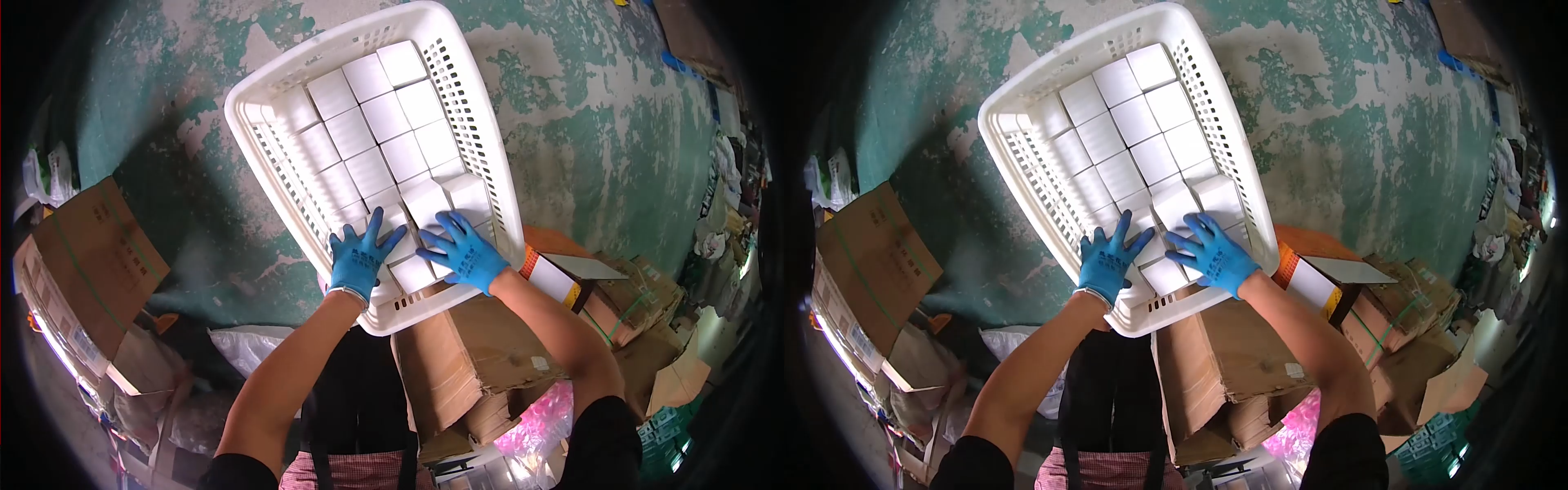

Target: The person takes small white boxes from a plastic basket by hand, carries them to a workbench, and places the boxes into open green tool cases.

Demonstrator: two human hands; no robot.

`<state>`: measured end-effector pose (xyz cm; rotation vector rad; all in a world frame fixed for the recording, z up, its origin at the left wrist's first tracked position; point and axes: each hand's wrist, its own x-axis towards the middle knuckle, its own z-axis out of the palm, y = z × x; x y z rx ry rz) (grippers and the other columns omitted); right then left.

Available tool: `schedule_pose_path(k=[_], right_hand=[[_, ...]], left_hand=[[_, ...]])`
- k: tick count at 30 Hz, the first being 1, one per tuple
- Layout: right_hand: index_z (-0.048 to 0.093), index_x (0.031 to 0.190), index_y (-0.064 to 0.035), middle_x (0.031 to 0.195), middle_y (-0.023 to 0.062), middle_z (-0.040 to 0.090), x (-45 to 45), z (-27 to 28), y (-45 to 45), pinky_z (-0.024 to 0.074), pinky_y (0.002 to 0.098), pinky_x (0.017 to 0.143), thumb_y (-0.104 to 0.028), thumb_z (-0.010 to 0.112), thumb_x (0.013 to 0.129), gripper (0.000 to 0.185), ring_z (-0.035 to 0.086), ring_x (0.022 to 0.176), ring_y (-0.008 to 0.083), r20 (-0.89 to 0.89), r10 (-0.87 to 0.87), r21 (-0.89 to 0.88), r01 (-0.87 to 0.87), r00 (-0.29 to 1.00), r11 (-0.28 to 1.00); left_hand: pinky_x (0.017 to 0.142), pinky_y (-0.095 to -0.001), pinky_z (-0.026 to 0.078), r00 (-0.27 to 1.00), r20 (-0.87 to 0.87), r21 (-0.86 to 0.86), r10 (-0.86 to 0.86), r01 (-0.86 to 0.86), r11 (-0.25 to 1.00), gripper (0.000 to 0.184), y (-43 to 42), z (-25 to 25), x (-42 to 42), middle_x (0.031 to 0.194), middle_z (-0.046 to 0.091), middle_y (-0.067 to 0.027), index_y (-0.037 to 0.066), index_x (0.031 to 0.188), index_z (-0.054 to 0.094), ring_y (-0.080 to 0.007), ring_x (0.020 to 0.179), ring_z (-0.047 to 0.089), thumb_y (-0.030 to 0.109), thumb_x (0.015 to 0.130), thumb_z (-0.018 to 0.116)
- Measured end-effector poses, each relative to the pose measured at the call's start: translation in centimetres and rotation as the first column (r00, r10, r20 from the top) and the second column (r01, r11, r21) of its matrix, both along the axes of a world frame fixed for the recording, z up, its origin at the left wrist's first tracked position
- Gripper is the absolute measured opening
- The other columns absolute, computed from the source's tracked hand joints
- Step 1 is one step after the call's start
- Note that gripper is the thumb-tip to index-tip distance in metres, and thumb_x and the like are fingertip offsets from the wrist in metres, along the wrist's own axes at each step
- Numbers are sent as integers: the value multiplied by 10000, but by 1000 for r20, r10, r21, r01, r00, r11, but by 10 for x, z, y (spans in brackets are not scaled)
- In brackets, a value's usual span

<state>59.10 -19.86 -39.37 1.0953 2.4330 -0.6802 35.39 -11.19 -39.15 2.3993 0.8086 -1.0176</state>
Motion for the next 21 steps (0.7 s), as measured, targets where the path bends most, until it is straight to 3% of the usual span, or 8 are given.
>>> schedule_pose_path(k=[4, 7, 9, 11, 14, 16, 19, 21], right_hand=[[447, 1496, -277, 1589, 70, 332, 6, -1, 11, 186, 569, 1221, -542, 720, 795, 798, 287, 1444, 397, 4, -84, -11, 84, 996, 996], [429, 1508, -238, 1586, 121, 317, 13, 1, -3, 202, 572, 1213, -503, 771, 767, 858, 292, 1431, 436, 23, -324, 62, 322, 946, 945], [430, 1507, -219, 1580, 151, 314, 7, -3, -3, 206, 588, 1206, -507, 802, 727, 911, 278, 1433, 459, -122, -584, 48, 592, 803, 804], [426, 1510, -195, 1576, 197, 305, -2, -12, 1, 223, 616, 1185, -526, 845, 655, 1008, 263, 1426, 506, -219, -732, 119, 762, 645, 636], [382, 1520, -137, 1576, 218, 294, -32, -28, 20, 232, 625, 1175, -451, 890, 623, 1078, 243, 1425, 513, -80, -870, 202, 862, 487, 464], [398, 1516, -143, 1566, 187, 327, -37, -26, 27, 264, 603, 1163, -455, 844, 688, 991, 312, 1390, 502, -88, -840, 203, 835, 535, 511], [394, 1531, -205, 1556, 148, 349, -44, -22, 30, 326, 563, 1134, -446, 786, 773, 886, 402, 1344, 449, -124, -676, 130, 687, 727, 715], [360, 1543, -216, 1557, 120, 356, -55, -23, 38, 385, 527, 1081, -436, 805, 757, 930, 435, 1324, 399, -99, -785, 182, 786, 612, 590]], left_hand=[[788, -461, 557, 999, 16, -79, 42, -40, 996, 1202, 11, -13, -2, 1645, 176, -74, 472, 1579, 161, -345, 1107, 573, 460, 630, 898], [936, -517, 490, 979, 157, 17, 131, -136, 991, 1073, 16, -13, -9, 1603, 242, -87, 406, 1566, 263, -361, 1176, 525, 294, 689, 872], [1039, -558, 410, 958, 236, 129, 164, -198, 972, 984, 18, -13, -5, 1585, 275, -88, 358, 1554, 311, -378, 1236, 465, 260, 719, 823], [1026, -557, 414, 967, 187, 121, 173, -197, 973, 989, 21, -4, 4, 1582, 288, -84, 355, 1557, 307, -383, 1239, 457, 351, 716, 827], [939, -530, 464, 987, 87, 87, 139, -146, 985, 1043, 28, -5, 10, 1583, 296, -76, 359, 1559, 301, -361, 1189, 489, 527, 679, 835], [891, -509, 488, 988, -19, -25, 156, -156, 987, 1067, 38, -10, 17, 1574, 304, -73, 357, 1559, 301, -337, 1151, 515, 545, 662, 848], [875, -474, 486, 926, 300, 107, 231, -273, 956, 1071, 35, -25, 4, 1470, 426, -79, 286, 1543, 355, -295, 1103, 553, 346, 614, 885], [945, -482, 449, 838, 458, 129, 296, -392, 911, 1045, 37, -21, -2, 1465, 436, -91, 276, 1528, 385, -306, 1138, 545, 287, 605, 874]])
